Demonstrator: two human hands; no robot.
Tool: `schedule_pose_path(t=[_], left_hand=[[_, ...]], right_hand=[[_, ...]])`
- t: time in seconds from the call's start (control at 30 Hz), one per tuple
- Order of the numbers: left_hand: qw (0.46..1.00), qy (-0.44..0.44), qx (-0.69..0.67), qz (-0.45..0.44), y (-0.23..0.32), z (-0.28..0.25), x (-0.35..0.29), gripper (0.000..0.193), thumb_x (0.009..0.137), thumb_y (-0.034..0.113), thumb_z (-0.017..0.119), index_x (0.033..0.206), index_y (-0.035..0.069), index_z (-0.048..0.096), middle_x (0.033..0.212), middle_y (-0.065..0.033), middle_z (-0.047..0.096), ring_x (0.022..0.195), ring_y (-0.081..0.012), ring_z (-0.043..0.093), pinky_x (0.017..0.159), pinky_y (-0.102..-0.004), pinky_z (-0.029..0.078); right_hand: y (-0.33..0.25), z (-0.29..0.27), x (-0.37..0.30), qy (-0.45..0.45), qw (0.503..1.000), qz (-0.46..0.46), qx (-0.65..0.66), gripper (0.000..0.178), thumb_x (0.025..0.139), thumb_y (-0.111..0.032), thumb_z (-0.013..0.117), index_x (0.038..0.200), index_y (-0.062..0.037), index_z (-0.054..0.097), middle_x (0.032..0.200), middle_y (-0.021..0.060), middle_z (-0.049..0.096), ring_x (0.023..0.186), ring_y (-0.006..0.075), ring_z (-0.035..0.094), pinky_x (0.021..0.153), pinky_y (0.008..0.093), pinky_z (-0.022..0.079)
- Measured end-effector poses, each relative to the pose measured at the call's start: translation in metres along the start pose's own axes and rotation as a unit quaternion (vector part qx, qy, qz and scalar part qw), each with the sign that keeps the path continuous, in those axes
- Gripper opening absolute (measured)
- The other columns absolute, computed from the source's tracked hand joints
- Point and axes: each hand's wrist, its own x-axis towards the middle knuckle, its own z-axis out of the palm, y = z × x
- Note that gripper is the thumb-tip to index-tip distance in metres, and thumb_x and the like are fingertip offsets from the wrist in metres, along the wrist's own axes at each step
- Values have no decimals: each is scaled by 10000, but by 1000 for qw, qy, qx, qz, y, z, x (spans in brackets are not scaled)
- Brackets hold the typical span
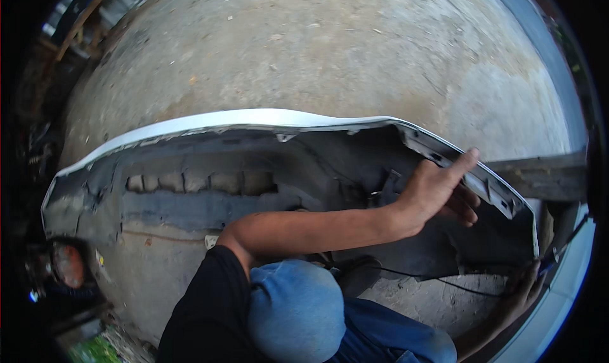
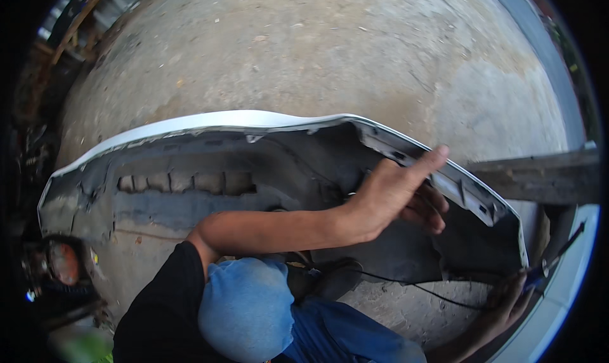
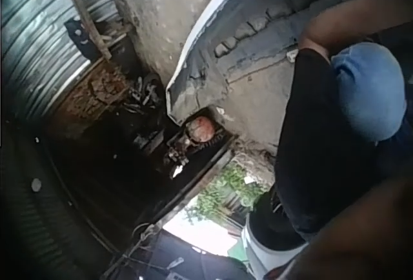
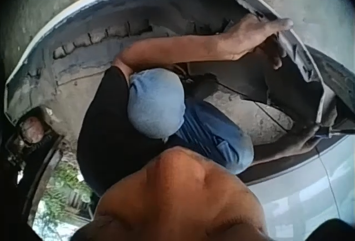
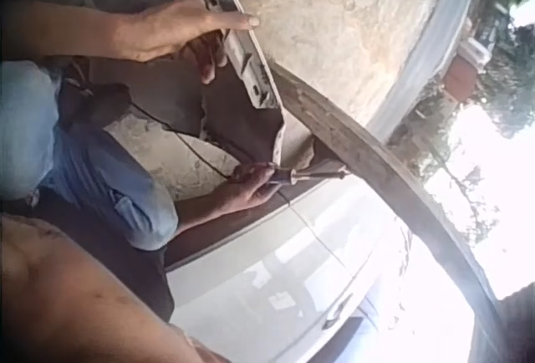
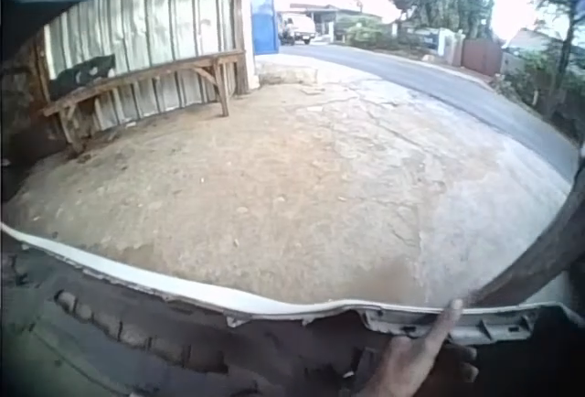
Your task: Repairing a car bumper by soldering plastic components together.
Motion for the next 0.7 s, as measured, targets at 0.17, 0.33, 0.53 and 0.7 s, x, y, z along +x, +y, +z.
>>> schedule_pose_path(t=[0.17,0.33,0.53,0.7], left_hand=[[998,34,51,-7,17,-8,-3,554,914,524,674,988,-17,581,748,-129,672,624,-249,704,648,-447,635],[996,45,79,-9,5,1,6,612,924,535,655,1017,-67,591,751,-144,672,628,-266,708,664,-447,630],[996,45,73,-8,9,-7,0,593,954,505,626,1046,-81,601,747,-132,679,609,-247,700,657,-464,632],[996,36,75,-13,11,-9,-2,607,958,511,616,1059,-88,614,749,-134,680,600,-233,697,648,-463,634]], right_hand=[[-32,78,-21,-27,991,23,127,202,974,-240,661,1047,-77,567,615,-73,424,458,6,332,405,199,223],[-16,103,-33,-117,974,75,176,236,948,-250,703,946,-24,635,636,21,623,443,36,452,410,204,285],[-21,148,-51,-144,965,70,209,277,957,-242,680,1002,21,609,749,127,699,400,41,436,389,208,284],[-20,156,-53,-122,970,52,202,297,960,-249,681,1005,42,640,737,111,698,391,35,418,383,213,286]])
